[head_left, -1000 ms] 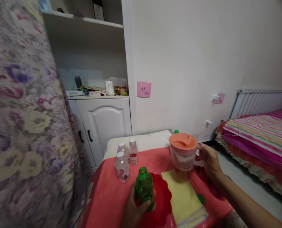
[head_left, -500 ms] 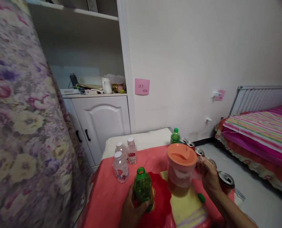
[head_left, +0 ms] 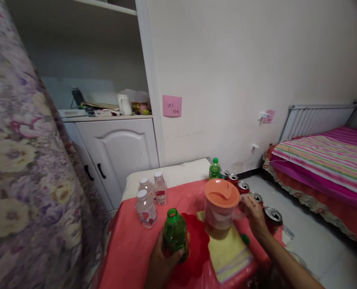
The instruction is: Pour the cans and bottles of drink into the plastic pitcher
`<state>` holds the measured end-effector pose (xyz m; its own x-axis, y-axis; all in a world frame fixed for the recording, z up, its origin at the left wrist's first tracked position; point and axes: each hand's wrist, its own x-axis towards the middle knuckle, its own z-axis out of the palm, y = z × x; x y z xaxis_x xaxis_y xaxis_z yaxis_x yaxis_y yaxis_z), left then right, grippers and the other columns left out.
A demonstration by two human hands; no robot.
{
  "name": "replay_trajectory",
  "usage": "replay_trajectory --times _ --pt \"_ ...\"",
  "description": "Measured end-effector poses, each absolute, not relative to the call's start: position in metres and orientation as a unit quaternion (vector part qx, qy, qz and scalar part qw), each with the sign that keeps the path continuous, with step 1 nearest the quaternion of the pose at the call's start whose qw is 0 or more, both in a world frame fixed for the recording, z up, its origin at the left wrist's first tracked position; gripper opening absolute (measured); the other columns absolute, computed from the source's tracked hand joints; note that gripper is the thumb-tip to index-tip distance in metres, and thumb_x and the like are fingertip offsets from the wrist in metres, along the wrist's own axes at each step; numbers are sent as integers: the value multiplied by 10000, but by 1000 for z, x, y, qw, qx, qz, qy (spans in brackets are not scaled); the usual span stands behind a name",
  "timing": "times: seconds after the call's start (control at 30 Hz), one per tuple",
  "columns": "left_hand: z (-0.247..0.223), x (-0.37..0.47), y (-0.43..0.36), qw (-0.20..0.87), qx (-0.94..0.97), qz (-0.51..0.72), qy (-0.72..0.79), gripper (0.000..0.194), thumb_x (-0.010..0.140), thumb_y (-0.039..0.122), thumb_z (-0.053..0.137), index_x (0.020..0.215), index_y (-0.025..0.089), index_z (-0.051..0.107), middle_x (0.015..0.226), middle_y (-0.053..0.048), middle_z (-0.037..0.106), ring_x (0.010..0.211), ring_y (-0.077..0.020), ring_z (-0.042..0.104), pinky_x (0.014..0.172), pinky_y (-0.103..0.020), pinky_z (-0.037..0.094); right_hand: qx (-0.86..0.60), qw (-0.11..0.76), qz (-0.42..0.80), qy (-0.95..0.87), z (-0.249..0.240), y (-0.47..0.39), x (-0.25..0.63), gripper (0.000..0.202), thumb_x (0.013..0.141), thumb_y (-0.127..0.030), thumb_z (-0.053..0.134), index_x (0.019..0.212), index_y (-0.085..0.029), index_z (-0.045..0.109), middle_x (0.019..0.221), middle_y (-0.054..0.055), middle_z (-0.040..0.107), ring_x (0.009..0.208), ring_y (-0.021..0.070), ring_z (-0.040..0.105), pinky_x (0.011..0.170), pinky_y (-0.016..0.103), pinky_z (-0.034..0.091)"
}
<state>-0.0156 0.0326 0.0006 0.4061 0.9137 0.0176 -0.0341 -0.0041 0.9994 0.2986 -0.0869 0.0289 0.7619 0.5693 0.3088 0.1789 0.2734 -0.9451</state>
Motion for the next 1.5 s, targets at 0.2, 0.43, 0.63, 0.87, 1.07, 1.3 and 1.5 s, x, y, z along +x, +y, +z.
replay_trajectory --times 0.2,0.43,0.63,0.87,1.07,1.3,1.5 --pt "-6 -14 35 591 589 415 364 816 577 336 858 1308 175 533 1213 -94 746 1123 -324 700 940 -389 585 -614 709 151 -311 -6 -121 305 526 887 -630 507 1199 -233 654 1285 101 687 1143 277 634 957 405 524" --pt "-8 -13 38 587 599 407 361 799 572 356 851 1285 163 546 1223 -108 735 1146 -331 685 980 -406 564 -787 465 109 -391 -68 -152 310 492 825 -485 504 1176 -191 685 1215 144 686 1127 303 652 982 442 519" --pt "1 -13 33 602 599 397 347 789 583 315 845 1290 145 538 1227 -135 727 1146 -344 678 973 -424 559 -793 413 124 -430 -75 -148 301 361 755 -399 571 992 -182 735 1003 113 722 981 298 673 934 433 521" --pt "-4 -14 31 604 595 411 336 806 592 304 828 1318 155 513 1270 -145 696 1175 -341 652 993 -423 528 -792 426 126 -418 -63 -164 287 285 741 -461 636 870 -208 658 891 62 681 825 265 640 796 388 514" --pt "8 -12 24 614 601 399 319 706 554 261 830 1200 160 563 1152 -130 731 1077 -326 677 930 -402 537 -649 492 294 -501 2 -154 222 353 776 -424 699 1058 -212 685 829 3 612 637 162 516 581 276 404" --pt "14 -12 18 626 596 407 295 704 541 269 825 1198 182 589 1093 -94 745 1008 -300 684 868 -361 545 -551 505 222 -627 120 -91 171 263 878 -303 636 1130 -241 673 1024 48 627 831 186 575 732 297 452" --pt "16 -15 16 647 588 403 272 766 522 307 833 1238 199 581 1158 -97 728 1083 -327 661 908 -389 540 -520 390 160 -743 168 -55 168 272 877 -197 635 1142 -235 685 1037 52 666 839 177 604 785 306 484"
